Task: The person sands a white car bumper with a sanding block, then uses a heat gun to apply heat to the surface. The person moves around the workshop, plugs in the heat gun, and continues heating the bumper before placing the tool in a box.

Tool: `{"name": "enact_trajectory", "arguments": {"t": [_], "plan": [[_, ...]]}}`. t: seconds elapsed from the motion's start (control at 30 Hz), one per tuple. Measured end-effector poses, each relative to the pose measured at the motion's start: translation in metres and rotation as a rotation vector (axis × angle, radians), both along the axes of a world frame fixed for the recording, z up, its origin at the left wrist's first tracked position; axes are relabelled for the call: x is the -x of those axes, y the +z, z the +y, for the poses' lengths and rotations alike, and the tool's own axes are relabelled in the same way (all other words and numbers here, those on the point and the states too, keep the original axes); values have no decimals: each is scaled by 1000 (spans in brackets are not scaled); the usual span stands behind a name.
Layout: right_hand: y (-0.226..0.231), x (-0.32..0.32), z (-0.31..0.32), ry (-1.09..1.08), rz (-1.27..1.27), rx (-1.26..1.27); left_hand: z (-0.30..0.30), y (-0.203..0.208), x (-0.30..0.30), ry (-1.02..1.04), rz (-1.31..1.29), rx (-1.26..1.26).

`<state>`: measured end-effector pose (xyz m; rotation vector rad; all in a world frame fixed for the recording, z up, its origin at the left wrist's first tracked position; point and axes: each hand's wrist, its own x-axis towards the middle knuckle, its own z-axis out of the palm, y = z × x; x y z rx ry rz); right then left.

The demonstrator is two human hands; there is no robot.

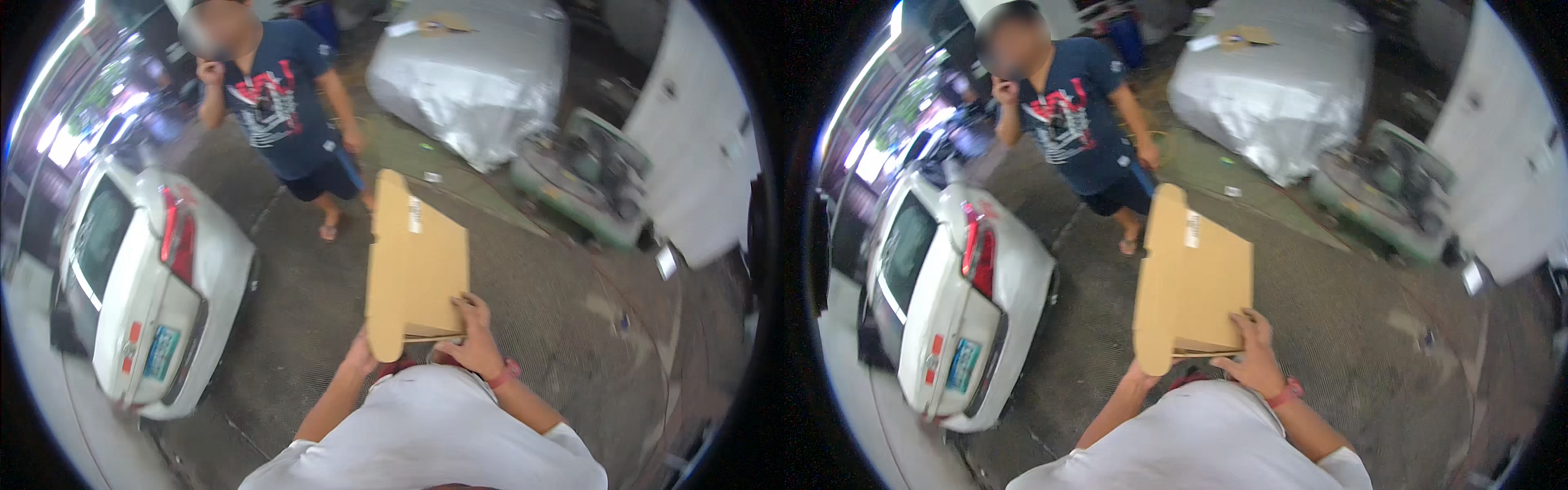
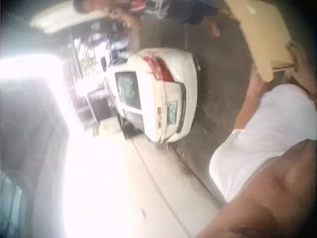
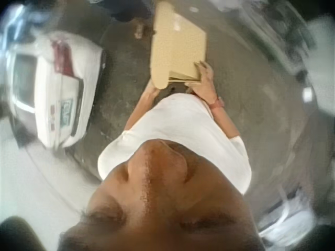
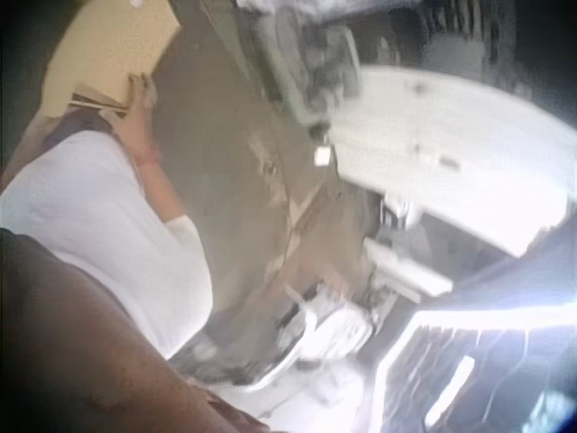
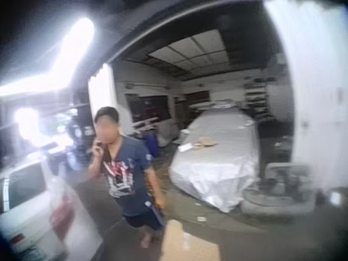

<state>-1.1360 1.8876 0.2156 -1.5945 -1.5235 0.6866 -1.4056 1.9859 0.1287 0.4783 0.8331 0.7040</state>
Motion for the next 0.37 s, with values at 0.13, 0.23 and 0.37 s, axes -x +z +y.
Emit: {"name": "enact_trajectory", "arguments": {"t": [0.13, 0.23, 0.37], "plan": [[31, -52, 111, 55, -23, 18, 99, -13, -31, -68, -121, 32], [28, -129, 208, 121, -102, 2, 175, -16, -107, 26, -208, 36], [2, -210, 353, 154, -33, 19, 299, -5, -190, 76, -193, -9]]}}
